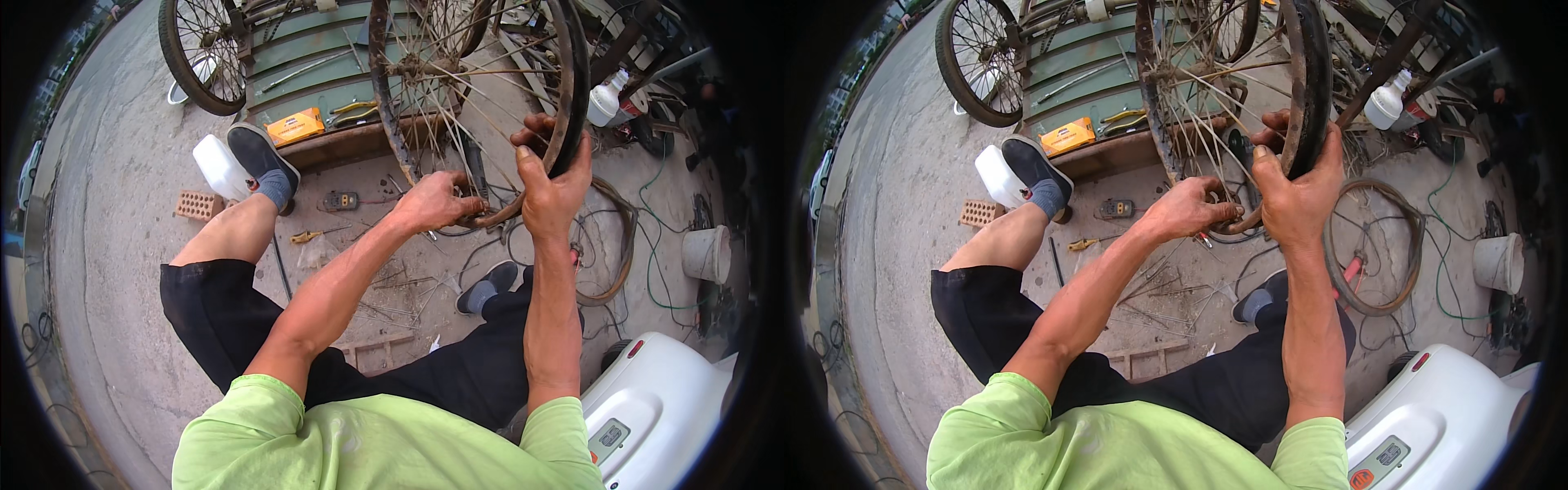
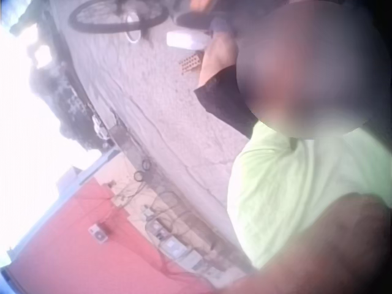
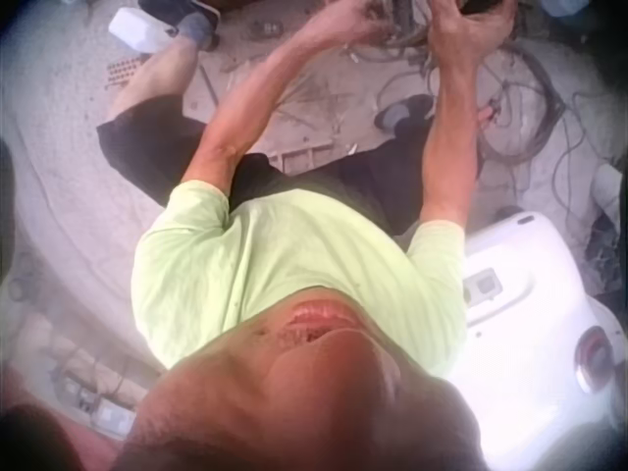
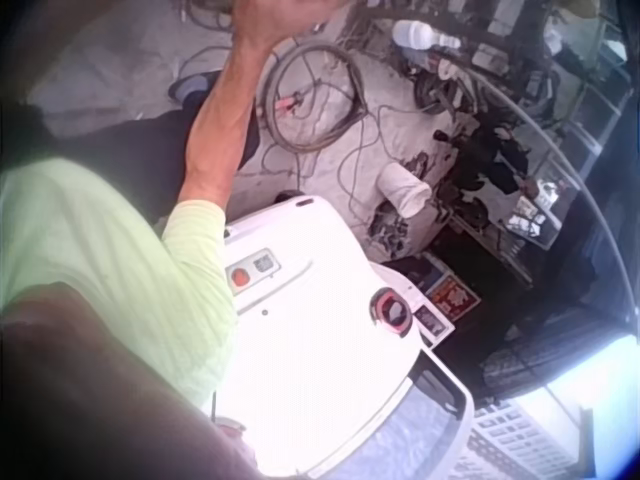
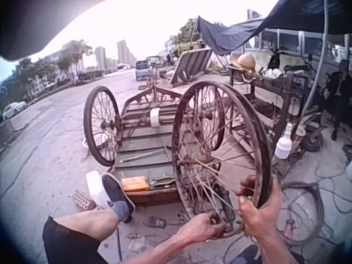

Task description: The person removes a bicycle tire from the rim by hand, working around the circumference to detach the tire bead. The person then reattaches the tire to the rim, pressing the bead back into place.

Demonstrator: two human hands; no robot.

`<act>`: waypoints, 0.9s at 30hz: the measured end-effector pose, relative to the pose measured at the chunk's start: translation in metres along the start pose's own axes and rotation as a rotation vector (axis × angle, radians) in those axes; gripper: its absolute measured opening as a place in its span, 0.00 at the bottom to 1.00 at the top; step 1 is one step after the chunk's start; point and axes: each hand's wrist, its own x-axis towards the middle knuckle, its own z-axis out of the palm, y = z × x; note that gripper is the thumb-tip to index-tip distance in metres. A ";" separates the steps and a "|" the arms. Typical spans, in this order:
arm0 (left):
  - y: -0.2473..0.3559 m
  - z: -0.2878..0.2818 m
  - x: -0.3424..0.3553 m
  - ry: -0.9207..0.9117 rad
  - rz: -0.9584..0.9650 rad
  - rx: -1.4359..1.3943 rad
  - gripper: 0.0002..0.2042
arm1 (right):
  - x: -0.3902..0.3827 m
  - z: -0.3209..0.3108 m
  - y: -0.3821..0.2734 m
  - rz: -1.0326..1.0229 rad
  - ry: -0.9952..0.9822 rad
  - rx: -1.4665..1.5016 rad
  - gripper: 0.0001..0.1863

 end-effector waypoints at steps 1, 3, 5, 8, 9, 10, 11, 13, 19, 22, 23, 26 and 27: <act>0.004 0.003 0.000 0.083 0.045 0.190 0.23 | 0.000 0.000 0.000 0.011 0.002 0.000 0.26; 0.005 0.010 -0.003 0.237 0.096 0.376 0.25 | 0.000 0.000 0.000 -0.002 -0.001 0.000 0.26; 0.000 0.013 -0.002 0.251 0.109 0.356 0.24 | 0.000 0.000 0.000 -0.005 -0.002 -0.004 0.26; -0.005 0.010 0.000 0.085 0.044 -0.042 0.24 | 0.000 0.001 -0.001 0.004 0.009 -0.007 0.25; -0.007 0.006 0.000 -0.002 0.009 -0.235 0.24 | 0.000 0.001 -0.002 0.008 0.021 -0.001 0.25; -0.015 0.003 0.003 -0.072 0.024 -0.358 0.24 | 0.001 0.002 -0.003 0.011 0.034 0.005 0.24; -0.028 -0.001 0.008 -0.137 0.041 -0.481 0.25 | 0.001 0.002 -0.004 0.007 0.030 0.004 0.24; -0.038 -0.003 0.011 -0.199 0.068 -0.655 0.21 | 0.002 0.003 -0.004 0.001 0.025 -0.003 0.25; 0.009 0.006 0.000 0.154 0.024 0.347 0.18 | -0.002 0.004 -0.004 -0.025 0.016 -0.021 0.24; -0.012 0.014 0.006 0.269 0.158 0.331 0.21 | -0.003 0.006 -0.005 -0.019 0.008 -0.001 0.24; -0.012 0.014 0.007 0.191 0.111 0.102 0.22 | -0.003 0.006 -0.003 -0.019 0.012 -0.002 0.24; -0.014 0.008 0.007 -0.034 0.019 -0.439 0.25 | -0.002 0.005 -0.001 -0.013 0.020 -0.004 0.24; -0.019 0.003 0.007 -0.101 0.024 -0.522 0.26 | -0.002 0.006 -0.002 -0.008 0.020 -0.004 0.24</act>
